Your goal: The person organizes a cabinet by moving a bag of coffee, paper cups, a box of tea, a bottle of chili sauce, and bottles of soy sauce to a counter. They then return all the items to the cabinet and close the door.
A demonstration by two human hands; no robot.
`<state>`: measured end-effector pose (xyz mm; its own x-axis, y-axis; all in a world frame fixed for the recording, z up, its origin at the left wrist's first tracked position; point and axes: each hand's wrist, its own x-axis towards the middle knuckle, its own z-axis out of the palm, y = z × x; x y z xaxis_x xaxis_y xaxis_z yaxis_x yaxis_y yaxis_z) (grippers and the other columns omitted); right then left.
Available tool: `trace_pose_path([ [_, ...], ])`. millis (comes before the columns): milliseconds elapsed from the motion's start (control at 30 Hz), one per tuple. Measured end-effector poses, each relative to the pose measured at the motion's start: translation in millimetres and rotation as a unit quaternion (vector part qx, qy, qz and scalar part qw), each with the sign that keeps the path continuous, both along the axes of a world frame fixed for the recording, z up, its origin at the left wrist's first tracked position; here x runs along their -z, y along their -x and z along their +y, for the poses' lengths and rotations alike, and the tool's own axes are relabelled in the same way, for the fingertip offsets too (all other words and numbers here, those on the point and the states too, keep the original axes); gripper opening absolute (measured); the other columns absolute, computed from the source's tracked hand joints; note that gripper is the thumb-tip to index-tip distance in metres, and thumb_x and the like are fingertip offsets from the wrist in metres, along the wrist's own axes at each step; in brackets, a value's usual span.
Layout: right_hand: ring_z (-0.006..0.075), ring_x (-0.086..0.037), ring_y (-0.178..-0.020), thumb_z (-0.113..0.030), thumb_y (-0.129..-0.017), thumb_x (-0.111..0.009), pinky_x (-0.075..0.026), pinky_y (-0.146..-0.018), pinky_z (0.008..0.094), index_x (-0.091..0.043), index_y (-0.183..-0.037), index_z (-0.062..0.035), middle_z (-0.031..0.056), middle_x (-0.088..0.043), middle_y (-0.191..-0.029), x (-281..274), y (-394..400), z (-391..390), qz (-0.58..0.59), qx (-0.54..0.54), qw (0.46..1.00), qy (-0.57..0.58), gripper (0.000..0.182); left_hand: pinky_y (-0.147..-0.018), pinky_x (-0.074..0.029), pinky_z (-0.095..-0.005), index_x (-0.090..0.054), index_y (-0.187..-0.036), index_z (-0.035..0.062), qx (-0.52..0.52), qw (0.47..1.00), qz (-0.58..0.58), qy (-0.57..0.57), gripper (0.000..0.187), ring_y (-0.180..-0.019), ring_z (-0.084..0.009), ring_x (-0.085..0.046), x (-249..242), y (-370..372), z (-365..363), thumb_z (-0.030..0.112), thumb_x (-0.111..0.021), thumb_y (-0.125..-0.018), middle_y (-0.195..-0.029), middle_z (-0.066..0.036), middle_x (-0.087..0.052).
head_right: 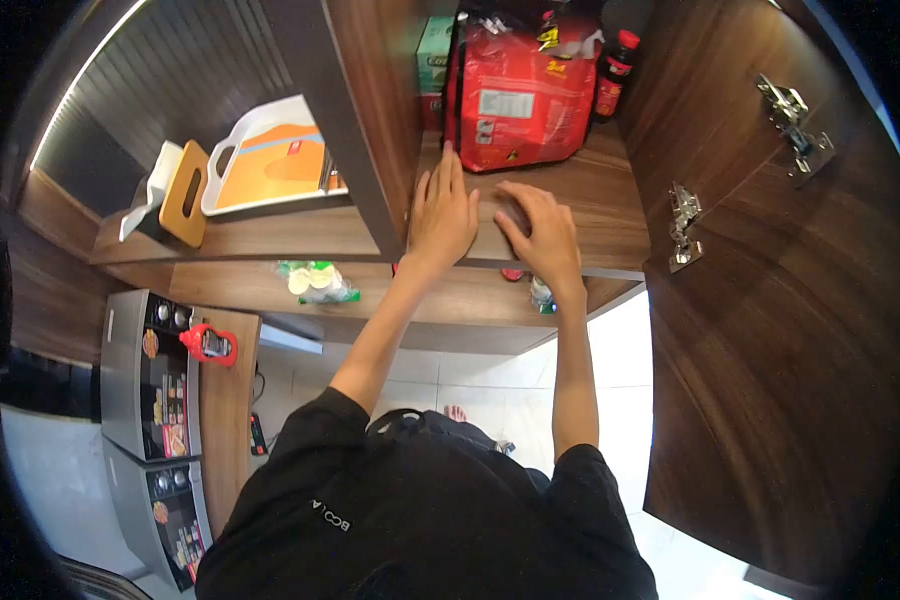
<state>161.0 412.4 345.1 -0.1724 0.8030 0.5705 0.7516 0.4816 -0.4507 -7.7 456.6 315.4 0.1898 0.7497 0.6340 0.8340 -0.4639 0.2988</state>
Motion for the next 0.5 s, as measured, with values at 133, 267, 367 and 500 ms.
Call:
trace_pose_path([
  [133,0.0242,-0.066,-0.100,-0.022,-0.089,-0.070,-0.047,-0.086,0.0371,-0.073,-0.108,-0.0130,0.0061,-0.073,-0.105,9.5,10.0,-10.3,0.012,0.127,0.991,-0.035,0.021,-0.119,-0.027,-0.0468,-0.036,-0.146,-0.0096,-0.005,0.999,0.021,0.044,0.062,-0.143,-0.0348,-0.037,5.5,2.9,-22.3,0.029,-0.051,-0.100,-0.156,-0.025,-0.033],
  [267,0.0188,-0.067,-0.093,-0.014,-0.089,-0.071,-0.046,-0.089,0.0355,-0.075,-0.097,-0.0141,0.0028,-0.075,-0.095,39.5,17.1,-27.1,0.107,0.194,0.974,-0.058,0.010,-0.119,-0.028,-0.0465,-0.040,-0.146,-0.0054,0.012,0.999,0.040,0.003,0.059,-0.143,-0.0335,-0.038,18.0,14.9,-69.0,0.024,-0.053,-0.097,-0.155,-0.022,-0.037],
  [367,0.0186,-0.064,-0.099,-0.010,-0.089,-0.071,-0.041,-0.101,0.0372,-0.074,-0.097,-0.0144,0.0014,-0.075,-0.101,65.5,28.1,-46.6,0.143,0.143,0.963,-0.177,0.010,-0.118,-0.029,-0.0444,-0.041,-0.147,-0.0023,0.041,0.985,0.157,-0.055,0.060,-0.141,-0.0327,-0.040,36.0,45.3,-113.7,0.017,-0.058,-0.093,-0.155,-0.018,-0.040],
  [500,0.0294,-0.043,-0.135,-0.002,-0.091,-0.067,-0.037,-0.107,0.0424,-0.066,-0.100,-0.0066,0.0094,-0.061,-0.127,90.3,63.5,-80.6,0.031,0.148,0.969,-0.196,0.010,-0.111,-0.039,-0.0416,-0.042,-0.148,0.0055,0.156,0.978,-0.054,0.126,0.066,-0.129,-0.0309,-0.051,133.3,104.6,-188.9,0.009,-0.065,-0.086,-0.139,-0.015,-0.055],
])
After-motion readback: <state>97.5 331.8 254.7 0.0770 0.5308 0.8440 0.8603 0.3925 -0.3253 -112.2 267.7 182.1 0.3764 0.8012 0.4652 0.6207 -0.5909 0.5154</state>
